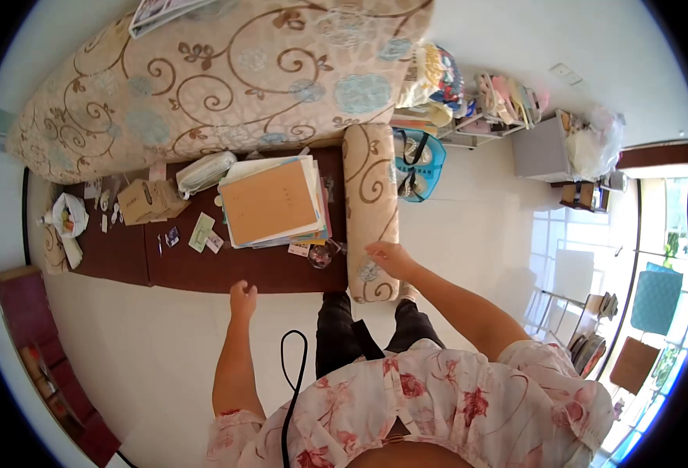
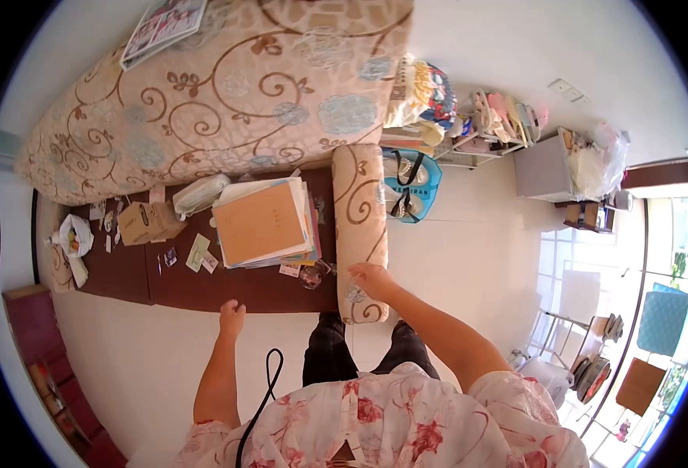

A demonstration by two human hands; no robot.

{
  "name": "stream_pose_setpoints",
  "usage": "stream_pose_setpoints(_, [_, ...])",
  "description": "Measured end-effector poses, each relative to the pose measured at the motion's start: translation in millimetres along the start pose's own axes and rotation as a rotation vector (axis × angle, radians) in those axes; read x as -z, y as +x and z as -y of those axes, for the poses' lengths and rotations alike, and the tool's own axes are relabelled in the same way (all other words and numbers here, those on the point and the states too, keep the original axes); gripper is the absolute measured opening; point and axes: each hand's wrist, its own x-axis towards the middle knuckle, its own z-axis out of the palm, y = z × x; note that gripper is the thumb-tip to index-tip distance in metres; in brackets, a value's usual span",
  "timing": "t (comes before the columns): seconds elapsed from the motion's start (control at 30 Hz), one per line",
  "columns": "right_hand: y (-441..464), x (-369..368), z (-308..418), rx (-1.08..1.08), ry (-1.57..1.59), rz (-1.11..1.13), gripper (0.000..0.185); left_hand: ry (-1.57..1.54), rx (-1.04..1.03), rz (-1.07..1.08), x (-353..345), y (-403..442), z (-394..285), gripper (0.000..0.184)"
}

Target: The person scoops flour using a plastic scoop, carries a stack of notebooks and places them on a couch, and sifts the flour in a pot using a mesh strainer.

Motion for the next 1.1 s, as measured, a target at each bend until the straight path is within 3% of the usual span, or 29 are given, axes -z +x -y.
stream_pose_setpoints(0.03, [-19.2,13.9,-8.9,0.007,-0.053,-0.024,0.030,0.201,-0.153,0.100,-17.2,-2.2,60.5,0.035])
stream_pose_setpoints(0.07, [-39.3,28.1,-18.9,0.011,-0.036,-0.068,0.030,0.276,-0.096,0.149,-3.3,-37.4,38.7,0.034])
stream_pose_setpoints(0.1, [-61.7,46.0,-31.6,-0.057,-0.081,-0.042,0.030,0.336,-0.185,0.136,-3.3,-60.4,49.9,0.033])
stream_pose_setpoints(0.13, [-85.5,64.5,-46.7,-0.133,-0.123,-0.018,0.031,0.461,-0.283,0.175,-17.1,-62.7,99.4,0.031])
stream_pose_setpoints(0.17, [-108.0,79.2,-66.7,-0.197,-0.080,-0.028,0.031,0.474,-0.190,0.181,-14.6,-86.4,92.5,0.028])
stream_pose_setpoints(0.2, [-131.9,93.1,-87.6,-0.211,-0.110,-0.059,0.030,-0.006,0.003,-0.006,-30.8,-105.7,113.8,0.014])
stream_pose_setpoints(0.23, [-154.1,108.1,-110.2,-0.225,-0.139,-0.093,0.030,-0.294,0.320,-0.012,-28.3,-132.8,77.4,0.011])
stream_pose_setpoints(0.3, [-202.8,133.9,-157.5,-0.275,-0.164,-0.152,0.030,-0.337,0.484,0.029,-34.2,-151.6,44.0,0.016])
stream_pose_setpoints(0.43, [-313.0,182.1,-273.6,-0.539,-0.055,-0.346,0.029,-0.143,0.185,0.006,-88.0,-159.9,-93.2,0.013])
stream_pose_setpoints(0.47, [-343.4,187.4,-301.5,-0.528,-0.005,-0.494,0.027,-0.095,0.096,-0.008,-96.1,-158.5,-131.6,0.016])
stream_pose_setpoints(0.53, [-403.9,202.7,-329.3,-0.650,0.208,-0.651,0.027,0.018,-0.136,0.115,-122.9,-163.9,-252.8,0.017])
stream_pose_setpoints(0.57, [-433.6,207.0,-341.8,-0.738,0.384,-0.735,0.026,0.005,-0.210,0.195,-143.0,-153.0,-288.2,0.018])
stream_pose_setpoints(0.63, [-473.8,197.8,-374.7,-0.786,0.496,-0.876,0.026,0.094,-0.448,0.327,-179.8,-120.1,-357.0,0.023])
stream_pose_setpoints(0.7, [-499.5,182.6,-394.3,-0.835,0.601,-1.004,0.026,0.093,-0.522,0.375,-218.1,-119.6,-441.5,0.025])
stream_pose_setpoints(0.77, [-509.4,181.9,-399.6,-0.898,0.658,-1.067,0.026,0.188,-0.723,0.458,-255.8,-112.3,-505.2,0.027])
stream_pose_setpoints(0.9, [-496.0,185.5,-409.3,-0.866,0.880,-1.212,0.025,0.094,-0.734,0.585,-343.3,-103.0,-570.0,0.024])
stream_pose_setpoints(0.97, [-498.1,203.1,-408.7,-0.788,0.795,-1.167,0.027,0.195,-0.589,0.688,-385.6,-100.8,-594.7,0.021])
stream_pose_setpoints(1.0, [-499.1,208.0,-421.5,-0.805,0.813,-1.187,0.027,0.217,-0.586,0.655,-408.9,-104.3,-605.7,0.019])
stream_pose_setpoints(1.07, [-502.1,206.9,-447.2,-0.757,0.438,-1.198,0.029,0.219,-0.579,0.701,-444.8,-116.1,-637.3,0.018])
stream_pose_setpoints(1.1, [-510.2,209.3,-455.1,-0.776,0.443,-1.213,0.029,0.218,-0.599,0.735,-465.7,-130.8,-659.7,0.017])
